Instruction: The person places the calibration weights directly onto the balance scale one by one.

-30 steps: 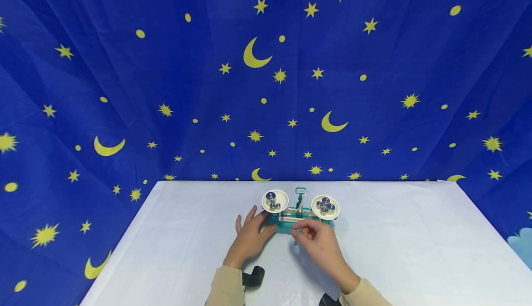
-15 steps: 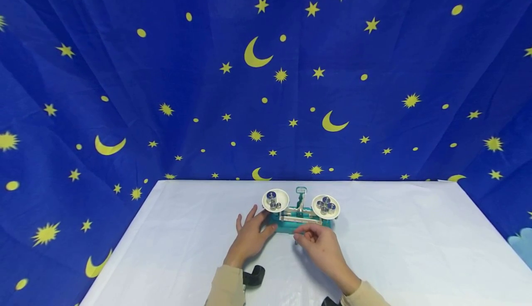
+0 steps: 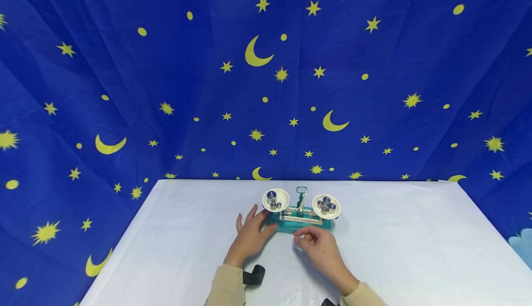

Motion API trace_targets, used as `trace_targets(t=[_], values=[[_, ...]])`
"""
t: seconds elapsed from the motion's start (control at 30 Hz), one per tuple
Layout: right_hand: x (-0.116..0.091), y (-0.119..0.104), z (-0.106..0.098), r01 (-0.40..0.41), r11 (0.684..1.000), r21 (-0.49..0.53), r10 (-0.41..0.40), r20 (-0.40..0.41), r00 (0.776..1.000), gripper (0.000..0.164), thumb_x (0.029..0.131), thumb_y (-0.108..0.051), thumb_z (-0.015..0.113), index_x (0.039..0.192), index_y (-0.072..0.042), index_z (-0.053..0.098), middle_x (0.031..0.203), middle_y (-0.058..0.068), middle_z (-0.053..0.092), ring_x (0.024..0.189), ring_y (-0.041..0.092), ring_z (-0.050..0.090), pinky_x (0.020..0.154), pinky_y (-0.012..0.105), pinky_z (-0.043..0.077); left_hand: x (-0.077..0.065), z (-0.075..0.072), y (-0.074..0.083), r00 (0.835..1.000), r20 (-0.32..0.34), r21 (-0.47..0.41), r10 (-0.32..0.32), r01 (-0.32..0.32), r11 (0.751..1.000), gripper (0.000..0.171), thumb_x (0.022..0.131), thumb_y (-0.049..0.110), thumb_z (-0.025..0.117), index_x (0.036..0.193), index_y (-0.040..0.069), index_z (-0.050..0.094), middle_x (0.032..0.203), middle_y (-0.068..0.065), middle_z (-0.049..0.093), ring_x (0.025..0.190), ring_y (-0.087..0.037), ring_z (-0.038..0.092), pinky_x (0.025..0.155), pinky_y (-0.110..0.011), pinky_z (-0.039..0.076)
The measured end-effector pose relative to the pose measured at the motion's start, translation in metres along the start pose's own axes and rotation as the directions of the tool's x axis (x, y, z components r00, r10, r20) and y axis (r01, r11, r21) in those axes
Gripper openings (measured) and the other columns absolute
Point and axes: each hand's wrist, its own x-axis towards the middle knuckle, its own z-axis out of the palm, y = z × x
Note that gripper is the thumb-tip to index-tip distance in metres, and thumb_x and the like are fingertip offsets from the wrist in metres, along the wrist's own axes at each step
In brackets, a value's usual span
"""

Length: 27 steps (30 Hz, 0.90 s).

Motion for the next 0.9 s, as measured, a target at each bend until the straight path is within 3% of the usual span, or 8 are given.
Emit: trace_targets(t=[0.2,0.6,0.9], values=[[0.0005,0.003,0.0023,-0.002,1.0,0.024,0.002,0.001,1.0,0.007,0.081,-0.005,0.076,0.087,-0.007,0.076,0.063,-0.003,0.055,0.055,0.006,0.047,0.05,0.018,0.038,-0.0001,-0.0006,-0.0001,1.0,-0.001,-0.001,0.007,-0.007,1.0,0.055,0.099,0.038,0.06,0.144,0.008,0.055,0.146,-0.009,0.056,0.148,-0.04,0.027,0.114,-0.07,-0.002],[0.0045,0.0101,0.0027,-0.106,0.993,0.057,0.105,0.014,0.994,0.01,0.083,-0.01,0.076,0.092,-0.006,0.076,0.066,-0.003,0.054,0.061,0.01,0.049,0.054,0.019,0.04,-0.0004,-0.0002,0.0004,1.0,0.006,-0.005,-0.002,0.002,1.0,0.054,0.099,0.038,0.06,0.143,0.008,0.055,0.145,-0.01,0.056,0.148,-0.041,0.027,0.115,-0.069,-0.003],[0.0026,0.0098,0.002,-0.094,0.995,0.024,0.093,0.042,0.995,0.014,0.081,-0.011,0.079,0.094,-0.005,0.075,0.066,-0.003,0.053,0.059,0.009,0.047,0.053,0.02,0.039,-0.0003,-0.0008,0.0002,1.0,0.005,-0.008,0.001,-0.001,1.0,0.055,0.098,0.039,0.06,0.143,0.008,0.055,0.145,-0.01,0.056,0.148,-0.04,0.027,0.115,-0.068,-0.003]])
